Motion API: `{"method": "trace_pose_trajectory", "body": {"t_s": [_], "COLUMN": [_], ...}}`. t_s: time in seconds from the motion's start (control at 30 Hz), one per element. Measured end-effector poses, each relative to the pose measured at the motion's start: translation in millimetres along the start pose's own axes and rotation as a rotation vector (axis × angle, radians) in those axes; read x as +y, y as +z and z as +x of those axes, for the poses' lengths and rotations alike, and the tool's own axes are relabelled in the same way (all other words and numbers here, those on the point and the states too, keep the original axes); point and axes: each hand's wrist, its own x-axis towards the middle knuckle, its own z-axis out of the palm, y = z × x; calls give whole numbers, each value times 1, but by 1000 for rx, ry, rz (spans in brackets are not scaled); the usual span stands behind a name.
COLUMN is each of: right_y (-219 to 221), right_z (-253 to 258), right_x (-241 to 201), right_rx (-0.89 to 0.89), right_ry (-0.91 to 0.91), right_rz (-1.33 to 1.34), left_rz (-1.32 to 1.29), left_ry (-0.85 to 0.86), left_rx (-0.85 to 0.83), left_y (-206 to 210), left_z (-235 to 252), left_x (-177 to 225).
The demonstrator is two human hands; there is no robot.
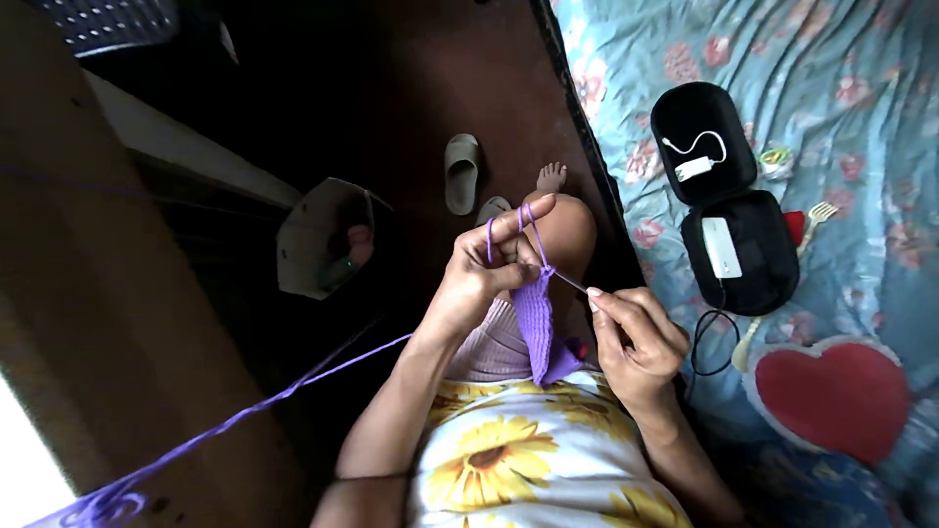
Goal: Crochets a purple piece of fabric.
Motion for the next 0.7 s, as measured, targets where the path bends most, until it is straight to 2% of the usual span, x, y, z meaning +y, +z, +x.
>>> {"method": "trace_pose_trajectory", "body": {"t_s": [0.13,0.23,0.3,0.4,0.5,0.57,0.7], "right_y": [-2,-6,-9,-11,-2,5,7], "right_z": [-3,-3,-3,0,7,11,20], "right_x": [3,5,9,15,15,9,-9], "right_rx": [-21,-47,-93,-193,-226,-221,-243], "right_ry": [-38,-3,109,373,598,646,603], "right_rz": [-22,73,253,631,979,1131,1054], "left_rz": [-26,-49,-101,-140,-52,42,152], "left_ry": [-64,-90,-107,-106,-51,-2,42], "left_rx": [-28,-70,-111,-150,-58,24,81], "left_y": [-11,-15,-17,-14,5,20,36], "left_z": [2,3,3,3,-1,-4,-10], "left_x": [-2,-5,-6,-7,-3,-1,1]}}
